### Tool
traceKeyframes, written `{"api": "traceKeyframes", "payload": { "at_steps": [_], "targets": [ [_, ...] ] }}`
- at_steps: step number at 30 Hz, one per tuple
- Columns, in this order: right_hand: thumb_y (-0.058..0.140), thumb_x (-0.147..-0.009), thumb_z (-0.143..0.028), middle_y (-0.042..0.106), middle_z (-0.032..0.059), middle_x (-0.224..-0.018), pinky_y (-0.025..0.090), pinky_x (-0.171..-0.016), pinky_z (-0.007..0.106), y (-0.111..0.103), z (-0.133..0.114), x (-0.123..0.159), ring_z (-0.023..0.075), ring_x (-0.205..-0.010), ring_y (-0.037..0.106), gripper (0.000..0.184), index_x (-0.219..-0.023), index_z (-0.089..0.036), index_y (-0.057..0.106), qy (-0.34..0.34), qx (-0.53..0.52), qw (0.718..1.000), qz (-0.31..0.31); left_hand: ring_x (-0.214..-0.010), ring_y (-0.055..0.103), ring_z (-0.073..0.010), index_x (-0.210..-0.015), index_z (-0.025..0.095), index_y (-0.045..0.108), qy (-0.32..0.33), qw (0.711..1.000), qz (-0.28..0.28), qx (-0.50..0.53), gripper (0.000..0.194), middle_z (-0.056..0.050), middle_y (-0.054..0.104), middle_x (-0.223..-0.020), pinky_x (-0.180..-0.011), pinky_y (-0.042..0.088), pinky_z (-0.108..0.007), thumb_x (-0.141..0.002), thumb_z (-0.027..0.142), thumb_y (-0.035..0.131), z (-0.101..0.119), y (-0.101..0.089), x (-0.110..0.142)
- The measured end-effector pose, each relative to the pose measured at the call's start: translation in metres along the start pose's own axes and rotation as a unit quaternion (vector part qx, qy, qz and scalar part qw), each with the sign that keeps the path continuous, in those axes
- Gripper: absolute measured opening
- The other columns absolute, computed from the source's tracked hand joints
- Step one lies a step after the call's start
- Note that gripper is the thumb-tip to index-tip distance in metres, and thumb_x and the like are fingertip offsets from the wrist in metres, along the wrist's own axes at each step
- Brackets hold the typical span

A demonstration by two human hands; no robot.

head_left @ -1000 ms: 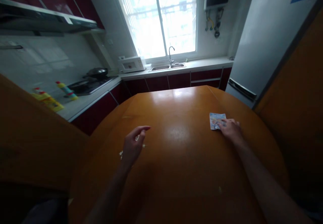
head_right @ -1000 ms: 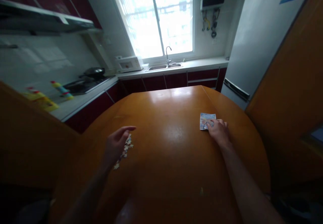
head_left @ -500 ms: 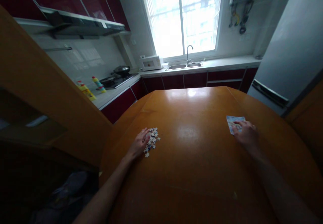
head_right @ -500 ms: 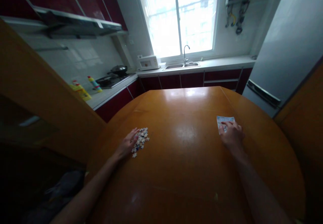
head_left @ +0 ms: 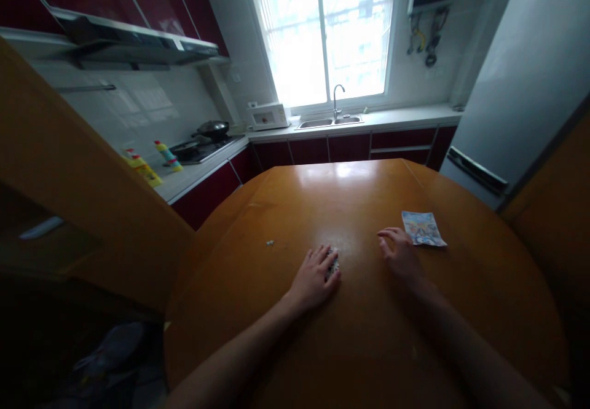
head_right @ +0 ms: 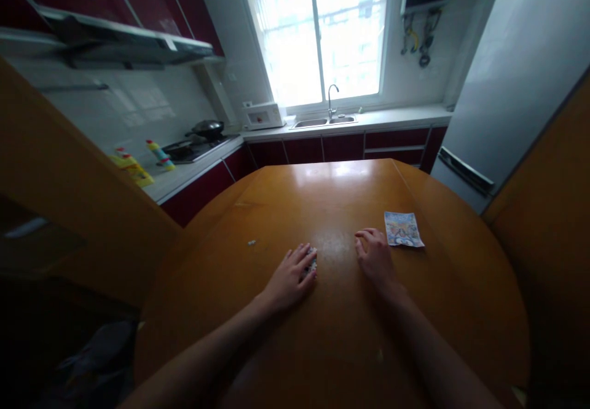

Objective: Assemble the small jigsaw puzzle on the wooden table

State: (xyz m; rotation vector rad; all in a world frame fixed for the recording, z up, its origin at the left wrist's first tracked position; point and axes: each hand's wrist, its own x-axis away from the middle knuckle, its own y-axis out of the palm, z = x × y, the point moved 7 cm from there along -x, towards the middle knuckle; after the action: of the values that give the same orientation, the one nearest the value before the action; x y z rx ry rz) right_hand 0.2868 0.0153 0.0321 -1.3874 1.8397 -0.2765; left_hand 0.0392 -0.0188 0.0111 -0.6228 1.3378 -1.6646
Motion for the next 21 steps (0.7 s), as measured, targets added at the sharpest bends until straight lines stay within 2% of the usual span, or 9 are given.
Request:
{"api": "traceKeyframes", "payload": {
  "at_steps": [2,5,7,10,13,16,19,21],
  "targets": [
    [0.048,-0.088,-0.026,0.068,0.0128,-0.107,0.047,-0.096,0.041,0.013,-0.006,0.006,0.0261,-0.104,0.061,0.027,-0.097,-0.017,0.072,0.002,-0.028,0.999,-0.038,-0.151,0.026,-0.0284,-0.152,0.023,0.042,0.040,0.999,-0.004,0.019,0.056,-0.011,0.033,-0.161,-0.123,0.023,-0.053,-0.103,0.051,0.039,0.030,0.009,-0.004],
    [0.048,-0.088,-0.022,0.070,0.0114,-0.103,0.049,-0.091,0.037,0.032,-0.010,0.014,0.0236,-0.098,0.064,0.027,-0.098,-0.016,0.073,0.012,-0.066,0.992,-0.105,-0.152,0.023,-0.0271,-0.155,0.019,0.034,0.060,0.997,-0.019,0.041,0.063,-0.011,0.031,-0.161,-0.124,0.023,-0.052,-0.104,0.055,0.032,0.051,0.015,-0.010],
    [0.048,-0.089,-0.021,0.071,0.0114,-0.100,0.050,-0.089,0.036,0.040,-0.012,0.018,0.0229,-0.093,0.066,0.028,-0.098,-0.015,0.074,0.013,-0.071,0.987,-0.145,-0.151,0.025,-0.0256,-0.155,0.018,0.033,0.066,0.996,-0.007,0.052,0.064,-0.011,0.034,-0.160,-0.124,0.024,-0.050,-0.105,0.055,0.028,0.053,0.011,-0.012],
    [0.048,-0.089,-0.020,0.072,0.0117,-0.098,0.050,-0.088,0.036,0.043,-0.016,0.021,0.0231,-0.090,0.066,0.028,-0.095,-0.016,0.075,0.002,-0.053,0.984,-0.172,-0.145,0.038,-0.0247,-0.150,0.019,0.043,0.068,0.994,0.056,0.057,0.057,-0.011,0.047,-0.153,-0.120,0.031,-0.046,-0.105,0.053,0.031,0.040,-0.009,-0.013],
    [0.050,-0.088,-0.019,0.073,0.0109,-0.098,0.050,-0.087,0.036,0.042,-0.018,0.021,0.0235,-0.091,0.067,0.027,-0.095,-0.017,0.076,-0.001,-0.045,0.983,-0.176,-0.123,0.057,-0.0239,-0.132,0.021,0.059,0.006,0.989,0.135,0.056,0.043,-0.010,0.064,-0.131,-0.107,0.045,-0.041,-0.105,0.045,0.037,-0.002,-0.039,-0.011],
    [0.050,-0.088,-0.019,0.073,0.0102,-0.098,0.050,-0.087,0.036,0.041,-0.018,0.020,0.0240,-0.091,0.067,0.026,-0.095,-0.018,0.075,0.005,-0.048,0.983,-0.177,-0.103,0.064,-0.0221,-0.113,0.019,0.067,-0.110,0.974,0.193,0.054,0.037,-0.010,0.069,-0.110,-0.093,0.051,-0.036,-0.104,0.042,0.040,-0.071,-0.070,0.000],
    [0.051,-0.088,-0.020,0.072,0.0102,-0.097,0.050,-0.085,0.036,0.042,-0.019,0.020,0.0242,-0.090,0.067,0.025,-0.092,-0.018,0.075,0.006,-0.045,0.983,-0.179,-0.097,0.063,-0.0251,-0.110,0.016,0.067,-0.172,0.961,0.215,0.030,0.038,-0.012,0.068,-0.103,-0.091,0.051,-0.041,-0.102,0.042,0.041,-0.133,-0.091,0.016],
    [0.051,-0.089,-0.022,0.071,0.0103,-0.096,0.050,-0.085,0.036,0.044,-0.019,0.020,0.0242,-0.089,0.066,0.024,-0.090,-0.018,0.075,0.007,-0.039,0.983,-0.180,-0.100,0.062,-0.0269,-0.109,0.016,0.069,-0.192,0.959,0.207,0.015,0.034,-0.012,0.067,-0.103,-0.094,0.049,-0.044,-0.097,0.040,0.049,-0.162,-0.095,0.026]
  ]
}}
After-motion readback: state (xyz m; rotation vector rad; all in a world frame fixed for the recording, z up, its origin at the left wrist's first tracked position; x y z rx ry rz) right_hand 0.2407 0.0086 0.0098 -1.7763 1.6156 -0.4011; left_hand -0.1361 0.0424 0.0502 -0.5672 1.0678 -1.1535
